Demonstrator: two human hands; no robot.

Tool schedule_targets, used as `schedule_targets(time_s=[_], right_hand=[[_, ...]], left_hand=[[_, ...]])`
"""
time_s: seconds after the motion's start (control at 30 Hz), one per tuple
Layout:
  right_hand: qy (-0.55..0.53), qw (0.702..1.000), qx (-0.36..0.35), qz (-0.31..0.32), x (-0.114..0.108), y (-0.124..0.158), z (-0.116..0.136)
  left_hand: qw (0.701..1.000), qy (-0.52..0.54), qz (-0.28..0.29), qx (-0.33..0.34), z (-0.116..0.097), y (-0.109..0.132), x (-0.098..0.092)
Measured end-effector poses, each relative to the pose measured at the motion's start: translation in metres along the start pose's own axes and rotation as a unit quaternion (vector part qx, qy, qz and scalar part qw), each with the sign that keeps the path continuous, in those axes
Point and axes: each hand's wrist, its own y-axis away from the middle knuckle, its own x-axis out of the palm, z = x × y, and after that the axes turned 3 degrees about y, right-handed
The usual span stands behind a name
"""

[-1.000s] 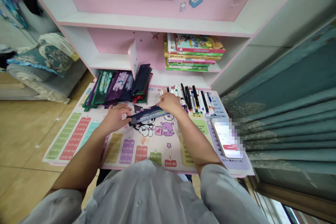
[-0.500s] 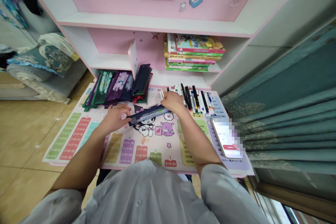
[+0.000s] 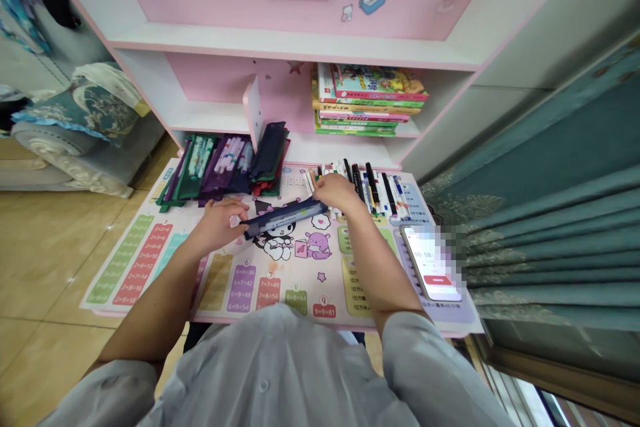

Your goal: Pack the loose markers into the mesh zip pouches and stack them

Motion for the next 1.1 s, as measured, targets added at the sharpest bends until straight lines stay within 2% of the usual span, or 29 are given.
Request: schedule_targets(time_s=[0.1, 0.53, 0.73, 0.93, 1.1], right_hand=[[-0.041, 0.998, -0.007, 0.041, -0.003, -0.001, -0.005], [-0.078, 0.995, 0.039, 0.043, -0.015, -0.001, -0.008], [-0.068, 0.996, -0.007, 0.05, -0.014, 0.002, -0.012], [-0.078, 0.993, -0.035, 0.084, -0.009, 0.01, -0.006], [-0.139, 0.988, -0.028, 0.059, 0.001, 0.018, 0.0]], left_hand=[[1.0, 0.003, 0.006, -0.006, 0.0, 0.0, 0.0], [1.0, -0.001, -0.001, -0.011, 0.002, -0.001, -0.004], [1.0, -0.003, 0.013, -0.018, 0.002, 0.0, -0.009], [0.999, -0.023, 0.035, -0.021, 0.012, 0.001, -0.024], [0.999, -0.032, 0.027, -0.006, 0.023, 0.0, -0.031]])
